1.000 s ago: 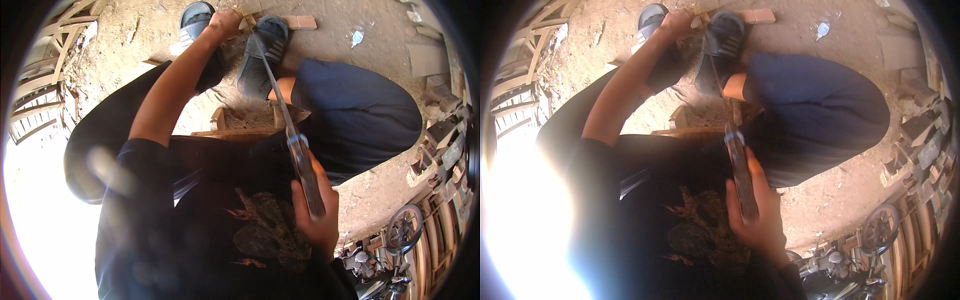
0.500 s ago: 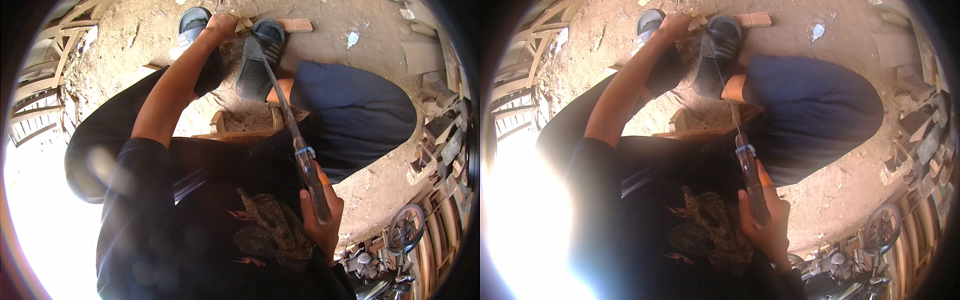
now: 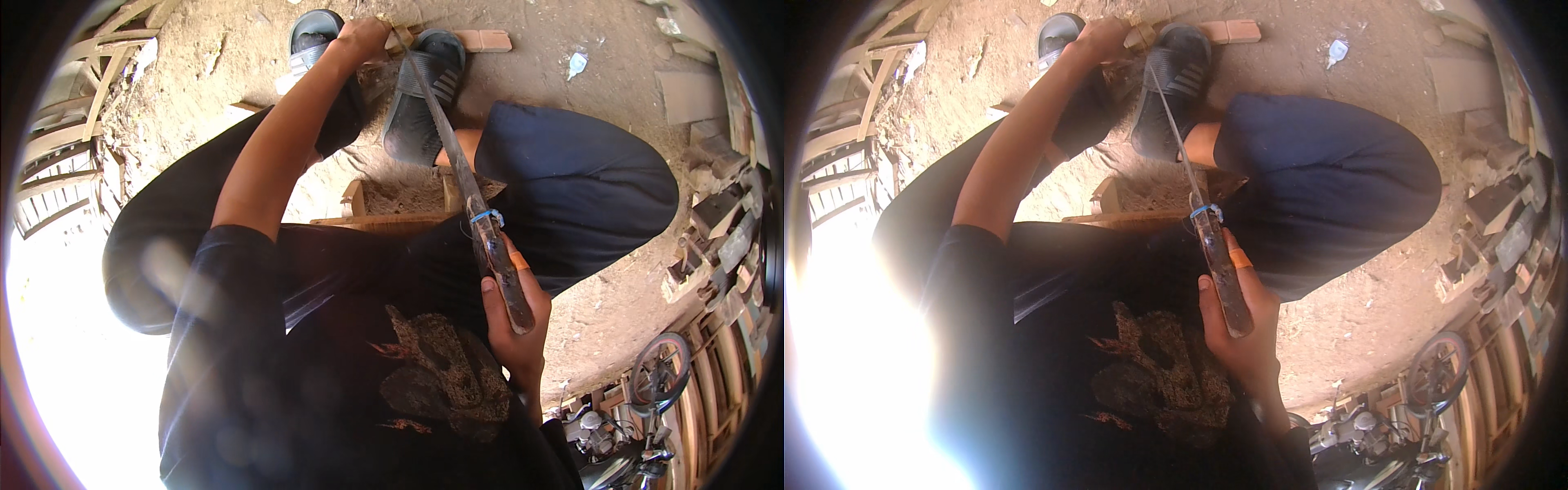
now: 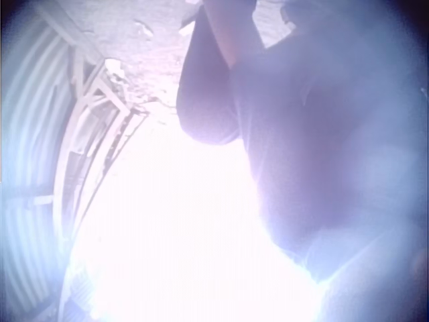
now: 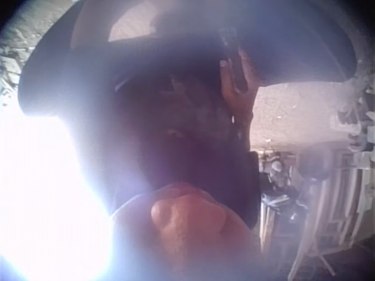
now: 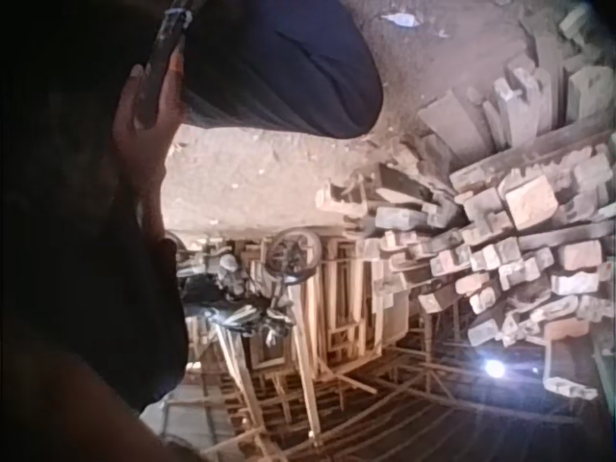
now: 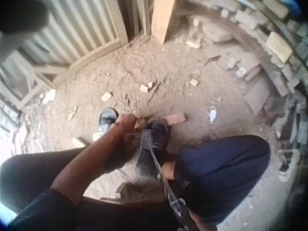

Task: The person uses a hand saw to cut a small piece of wood placed on the ground. They hold the wood with their left hand and saw with their right hand, then separate the two resulting pieces.

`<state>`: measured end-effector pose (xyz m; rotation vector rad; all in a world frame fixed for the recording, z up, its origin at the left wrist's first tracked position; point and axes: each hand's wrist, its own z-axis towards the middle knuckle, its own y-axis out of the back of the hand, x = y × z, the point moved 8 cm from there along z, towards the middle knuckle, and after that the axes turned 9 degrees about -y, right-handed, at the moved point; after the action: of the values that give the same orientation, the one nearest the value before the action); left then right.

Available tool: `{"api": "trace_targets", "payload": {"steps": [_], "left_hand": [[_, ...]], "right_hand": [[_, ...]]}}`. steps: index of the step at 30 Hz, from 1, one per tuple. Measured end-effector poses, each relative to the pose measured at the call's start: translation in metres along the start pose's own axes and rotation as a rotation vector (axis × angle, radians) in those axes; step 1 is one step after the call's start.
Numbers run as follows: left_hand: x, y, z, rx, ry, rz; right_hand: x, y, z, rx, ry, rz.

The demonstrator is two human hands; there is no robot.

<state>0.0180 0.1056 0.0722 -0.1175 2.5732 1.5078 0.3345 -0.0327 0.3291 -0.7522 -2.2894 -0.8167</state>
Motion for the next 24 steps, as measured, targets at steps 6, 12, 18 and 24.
{"api": "trace_targets", "payload": {"steps": [6, 12, 18, 24], "left_hand": [[0.004, 0.001, 0.001, -0.003, -0.016, -0.022], [0.003, 0.000, 0.000, 0.013, -0.031, -0.030], [0.005, -0.004, 0.004, -0.023, -0.034, 0.017], [0.004, -0.001, -0.003, -0.014, -0.025, 0.018]], "right_hand": [[-0.007, 0.001, -0.005, -0.047, 0.101, -0.069], [0.000, -0.019, 0.012, 0.016, 0.000, -0.073], [0.007, -0.024, 0.019, 0.044, 0.002, -0.076], [0.006, -0.015, 0.003, 0.013, 0.072, -0.080]]}}
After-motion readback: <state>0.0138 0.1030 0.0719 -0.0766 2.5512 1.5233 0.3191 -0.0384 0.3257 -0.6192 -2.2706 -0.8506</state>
